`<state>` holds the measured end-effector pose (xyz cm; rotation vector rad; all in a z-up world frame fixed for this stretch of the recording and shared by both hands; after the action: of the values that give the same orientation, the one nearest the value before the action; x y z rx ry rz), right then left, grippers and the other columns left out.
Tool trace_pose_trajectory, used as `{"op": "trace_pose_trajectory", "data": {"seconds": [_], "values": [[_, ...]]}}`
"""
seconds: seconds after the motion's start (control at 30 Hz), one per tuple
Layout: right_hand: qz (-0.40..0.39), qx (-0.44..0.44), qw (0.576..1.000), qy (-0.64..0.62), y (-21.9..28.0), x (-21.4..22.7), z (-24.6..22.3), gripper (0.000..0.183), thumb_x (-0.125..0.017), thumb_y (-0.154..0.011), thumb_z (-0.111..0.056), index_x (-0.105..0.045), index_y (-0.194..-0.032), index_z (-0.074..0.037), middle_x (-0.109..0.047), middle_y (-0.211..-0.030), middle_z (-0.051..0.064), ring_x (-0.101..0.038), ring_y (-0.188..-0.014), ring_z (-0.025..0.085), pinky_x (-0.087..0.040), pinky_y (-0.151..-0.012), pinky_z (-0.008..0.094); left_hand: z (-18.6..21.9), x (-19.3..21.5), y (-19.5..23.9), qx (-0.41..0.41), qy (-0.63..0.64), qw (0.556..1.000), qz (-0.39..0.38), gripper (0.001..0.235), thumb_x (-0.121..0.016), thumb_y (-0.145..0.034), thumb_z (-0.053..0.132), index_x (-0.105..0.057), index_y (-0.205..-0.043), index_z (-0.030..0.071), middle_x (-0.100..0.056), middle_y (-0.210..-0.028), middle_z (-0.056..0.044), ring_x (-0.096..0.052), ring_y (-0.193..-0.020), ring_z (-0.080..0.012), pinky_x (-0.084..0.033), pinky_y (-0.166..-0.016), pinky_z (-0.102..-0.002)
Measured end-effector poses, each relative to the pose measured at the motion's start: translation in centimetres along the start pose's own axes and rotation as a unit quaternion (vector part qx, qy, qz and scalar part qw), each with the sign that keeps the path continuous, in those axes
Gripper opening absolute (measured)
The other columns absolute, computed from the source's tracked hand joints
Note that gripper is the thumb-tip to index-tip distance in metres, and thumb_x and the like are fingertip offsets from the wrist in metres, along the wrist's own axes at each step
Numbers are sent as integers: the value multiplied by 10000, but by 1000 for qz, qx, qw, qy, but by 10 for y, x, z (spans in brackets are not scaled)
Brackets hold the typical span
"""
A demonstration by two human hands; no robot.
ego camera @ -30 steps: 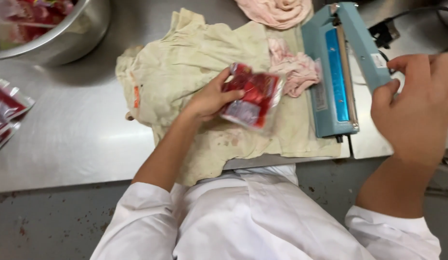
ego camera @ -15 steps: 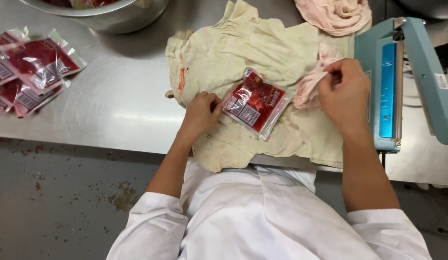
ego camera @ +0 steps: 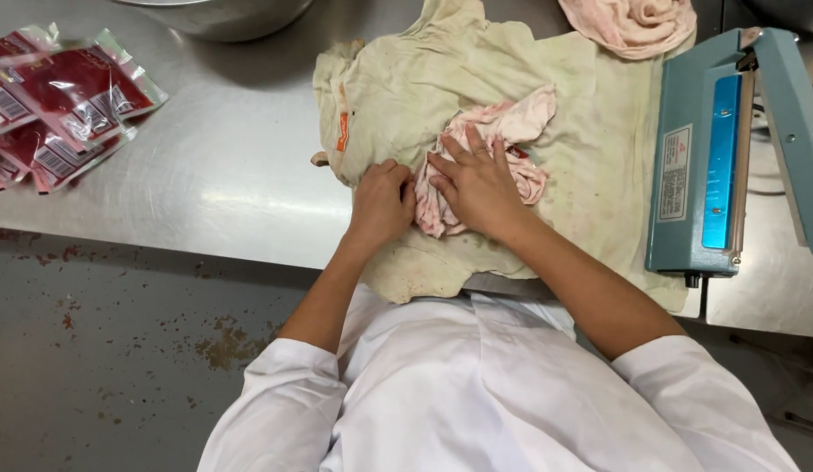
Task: The person repeatedly retrieves vacuum-sealed meat packages from a metal bowl, wipes each with a cloth, and seals them using a heat sealer. The sealed packages are placed on the counter. The process is repeated for multiple units.
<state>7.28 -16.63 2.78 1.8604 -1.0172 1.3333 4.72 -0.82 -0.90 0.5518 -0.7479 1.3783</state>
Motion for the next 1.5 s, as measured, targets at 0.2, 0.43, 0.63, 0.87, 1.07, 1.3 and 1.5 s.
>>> {"op": "trace_pose_trajectory", "data": {"seconds": [0.2,0.43,0.63,0.87,1.07,1.3,1.5], "values": [[59,-17,997,-46,0,0,52,371,-536,-1063,-327,-694,-1384,-229,-564,-1524,125,-361,-1465,496,-244,-1138,720,-3,-5,-2,-23,-21,999,29,108,-667,-873,150,-676,-848,46,-618,-841,-151,-649,-878,-389,-534,-795,-481],[391,-10,908,-148,41,45,129,176,-682,-994,0,-764,-1146,-36,-714,-1095,212,-678,-1071,390,-508,-956,460,27,25,-12,1,4,1000,14,137,-618,-919,158,-648,-985,41,-603,-917,-162,-654,-893,-408,-546,-779,-500],[357,60,838,-408,58,96,2,307,-462,-1181,-293,-499,-1451,-153,-364,-1514,107,-555,-1394,335,-604,-1106,433,138,22,-67,-102,435,888,109,429,-363,-1088,391,-472,-1385,101,-466,-1402,-107,-422,-1332,-234,-297,-1143,-334],[317,40,798,-511,44,97,14,363,-477,-1150,-414,-465,-1455,-218,-418,-1424,77,-605,-1315,276,-632,-1051,388,186,-26,-46,-86,534,840,-41,850,-173,-1028,638,-22,-1625,52,-9,-1740,-166,24,-1634,-242,1,-1351,-365],[260,-49,872,-412,20,110,42,321,-495,-1129,-298,-310,-1342,-145,-498,-964,61,-468,-725,127,-414,-640,264,103,-29,0,-163,423,888,-71,468,-418,-1132,319,-455,-1535,83,-456,-1611,-114,-414,-1528,-247,-285,-1314,-393],[250,272,925,-93,4,37,-14,252,-594,-1047,-375,-618,-1122,-135,-603,-1092,126,-582,-1106,399,-441,-852,504,-15,-21,-7,84,-119,989,-12,229,-658,-915,371,-694,-1021,170,-569,-1016,-17,-503,-1038,-296,-390,-797,-460],[81,186,978,38,-20,19,52,406,-505,-871,-23,-700,-1199,-163,-685,-1234,166,-630,-1168,420,-499,-925,577,-2,-7,-8,63,-56,996,-4,133,-662,-912,243,-739,-925,136,-609,-924,-45,-525,-1045,-327,-403,-844,-490]]}}
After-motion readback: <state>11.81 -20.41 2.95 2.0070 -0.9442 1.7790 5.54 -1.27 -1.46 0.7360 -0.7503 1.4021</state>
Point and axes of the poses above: each hand's wrist, its own y-axis away from the middle knuckle, its own x-axis out of the back of the hand, z = x × y, the point moved 5 cm from there along -y, towards the middle knuckle
